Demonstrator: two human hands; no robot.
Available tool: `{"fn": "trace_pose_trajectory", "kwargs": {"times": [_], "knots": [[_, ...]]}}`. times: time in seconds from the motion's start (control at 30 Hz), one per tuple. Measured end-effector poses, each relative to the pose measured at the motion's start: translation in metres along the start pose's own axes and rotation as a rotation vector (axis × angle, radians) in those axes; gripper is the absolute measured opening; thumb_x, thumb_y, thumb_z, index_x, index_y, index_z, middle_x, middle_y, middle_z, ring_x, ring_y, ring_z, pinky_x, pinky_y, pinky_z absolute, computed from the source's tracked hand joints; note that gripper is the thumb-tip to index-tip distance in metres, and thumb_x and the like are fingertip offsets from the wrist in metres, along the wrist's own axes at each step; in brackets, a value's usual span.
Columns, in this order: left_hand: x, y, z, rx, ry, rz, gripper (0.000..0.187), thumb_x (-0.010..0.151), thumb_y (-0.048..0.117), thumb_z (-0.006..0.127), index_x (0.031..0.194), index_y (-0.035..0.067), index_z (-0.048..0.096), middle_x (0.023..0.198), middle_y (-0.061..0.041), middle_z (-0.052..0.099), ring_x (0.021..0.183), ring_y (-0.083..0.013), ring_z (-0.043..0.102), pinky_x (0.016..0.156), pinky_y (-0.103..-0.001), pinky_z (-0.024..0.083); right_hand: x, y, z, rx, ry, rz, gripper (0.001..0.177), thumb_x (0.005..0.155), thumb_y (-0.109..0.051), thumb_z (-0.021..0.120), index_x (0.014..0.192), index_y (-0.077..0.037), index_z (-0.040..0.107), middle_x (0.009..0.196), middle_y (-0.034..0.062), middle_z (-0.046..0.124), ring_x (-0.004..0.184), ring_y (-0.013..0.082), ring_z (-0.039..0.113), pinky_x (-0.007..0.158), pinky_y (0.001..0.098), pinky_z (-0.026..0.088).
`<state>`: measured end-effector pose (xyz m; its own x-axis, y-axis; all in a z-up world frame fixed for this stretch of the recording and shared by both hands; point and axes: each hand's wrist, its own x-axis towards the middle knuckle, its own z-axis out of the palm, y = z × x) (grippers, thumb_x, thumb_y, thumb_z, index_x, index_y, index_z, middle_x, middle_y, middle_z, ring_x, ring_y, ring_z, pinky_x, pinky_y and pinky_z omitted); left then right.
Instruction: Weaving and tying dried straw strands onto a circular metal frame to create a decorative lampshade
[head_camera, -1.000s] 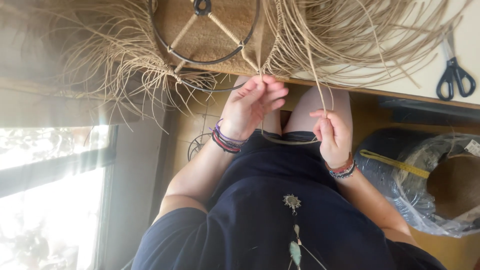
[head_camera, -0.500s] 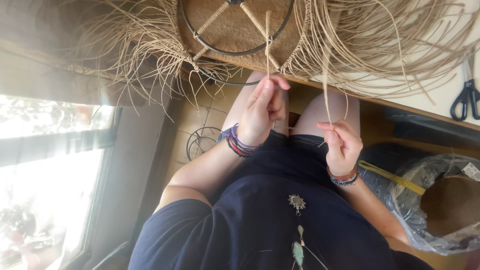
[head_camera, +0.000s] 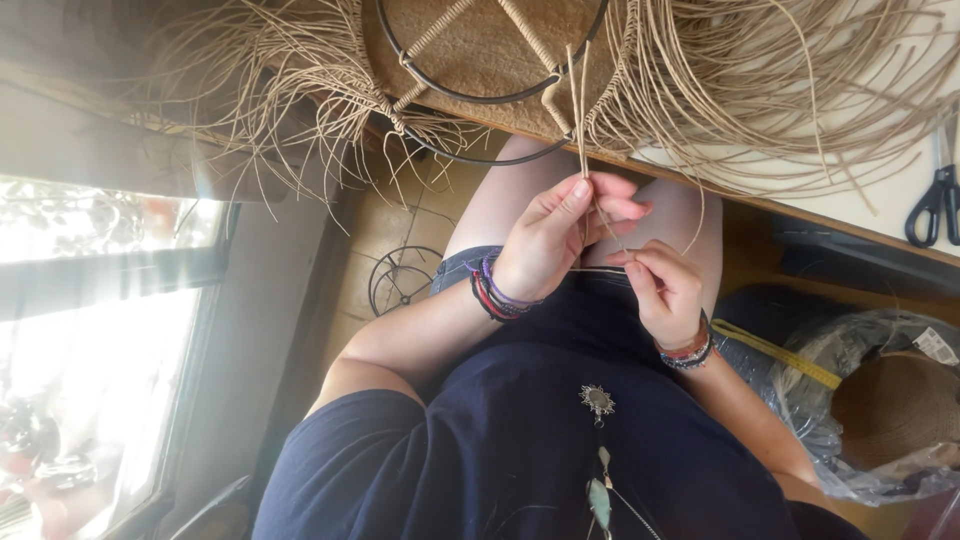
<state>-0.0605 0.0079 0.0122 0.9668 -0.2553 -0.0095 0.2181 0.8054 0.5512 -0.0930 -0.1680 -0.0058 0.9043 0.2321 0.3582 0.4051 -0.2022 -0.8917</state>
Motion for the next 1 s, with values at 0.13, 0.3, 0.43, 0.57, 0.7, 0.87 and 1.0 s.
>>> {"fn": "trace_pose_trajectory", "kwargs": {"times": [0.13, 0.3, 0.43, 0.57, 0.7, 0.87, 1.0], "knots": [[0.006, 0.002, 0.0, 0.004, 0.027, 0.037, 0.036, 0.115, 0.029, 0.043, 0.111, -0.001, 0.064, 0.099, -0.02, 0.076, 0.105, -0.0245, 0.075, 0.093, -0.039, 0.061, 0.0, 0.002, 0.0, 0.004, -0.006, 0.066, 0.024, 0.104, -0.011, 0.059, 0.101, 0.0, 0.08, 0.074, 0.0115, 0.063, 0.056, 0.0156, 0.049, 0.056, 0.0297, 0.043], [0.03, 0.031, -0.019, -0.132, 0.087, 0.208, 0.036, 0.115, 0.03, 0.041, 0.102, 0.002, 0.058, 0.101, -0.026, 0.074, 0.104, -0.0369, 0.074, 0.089, -0.051, 0.063, -0.007, 0.022, -0.017, 0.191, 0.012, 0.346, 0.031, 0.11, -0.007, 0.044, 0.104, 0.007, 0.07, 0.047, 0.0012, 0.041, 0.043, 0.0073, 0.039, 0.046, 0.0187, 0.035], [0.041, 0.063, -0.032, -0.181, 0.1, 0.327, 0.025, 0.112, 0.027, 0.043, 0.1, 0.009, 0.056, 0.104, -0.012, 0.07, 0.099, -0.0279, 0.073, 0.089, -0.042, 0.061, 0.003, 0.024, -0.037, 0.112, -0.252, 0.528, 0.025, 0.109, -0.014, 0.05, 0.112, -0.001, 0.071, 0.076, 0.003, 0.054, 0.05, 0.0088, 0.042, 0.051, 0.0213, 0.038], [0.047, 0.057, -0.046, -0.179, 0.156, 0.36, 0.022, 0.113, 0.025, 0.041, 0.1, 0.01, 0.052, 0.104, -0.013, 0.069, 0.087, -0.0207, 0.073, 0.082, -0.037, 0.061, 0.018, 0.016, -0.042, -0.199, -0.71, 0.284, 0.032, 0.106, -0.023, 0.05, 0.093, -0.012, 0.077, 0.096, -0.0004, 0.066, 0.09, 0.0123, 0.067, 0.097, 0.0264, 0.046], [0.046, 0.059, -0.048, -0.174, 0.166, 0.383, 0.021, 0.112, 0.025, 0.043, 0.099, 0.01, 0.051, 0.105, -0.013, 0.07, 0.086, -0.0203, 0.073, 0.08, -0.036, 0.063, 0.014, 0.029, -0.037, -0.327, -0.673, 0.194, 0.03, 0.106, -0.014, 0.049, 0.086, -0.006, 0.07, 0.1, 0.0069, 0.056, 0.088, 0.0186, 0.064, 0.095, 0.0323, 0.048], [0.039, 0.072, -0.049, -0.068, 0.231, 0.458, 0.022, 0.111, 0.027, 0.047, 0.098, 0.01, 0.052, 0.103, -0.013, 0.071, 0.085, -0.0211, 0.073, 0.079, -0.036, 0.063, 0.004, 0.034, -0.016, -0.468, -0.566, 0.2, 0.024, 0.108, -0.015, 0.041, 0.088, -0.01, 0.053, 0.085, 0.0053, 0.061, 0.074, 0.0293, 0.06, 0.073, 0.0412, 0.045], [0.021, 0.079, -0.061, -0.017, 0.283, 0.455, 0.022, 0.111, 0.028, 0.048, 0.1, 0.01, 0.054, 0.106, -0.014, 0.073, 0.09, -0.025, 0.075, 0.087, -0.038, 0.063, -0.004, 0.05, -0.006, -0.447, -0.486, 0.184, 0.025, 0.11, -0.017, 0.039, 0.092, -0.008, 0.053, 0.081, 0.0039, 0.062, 0.069, 0.0287, 0.061, 0.071, 0.0398, 0.046]]}}
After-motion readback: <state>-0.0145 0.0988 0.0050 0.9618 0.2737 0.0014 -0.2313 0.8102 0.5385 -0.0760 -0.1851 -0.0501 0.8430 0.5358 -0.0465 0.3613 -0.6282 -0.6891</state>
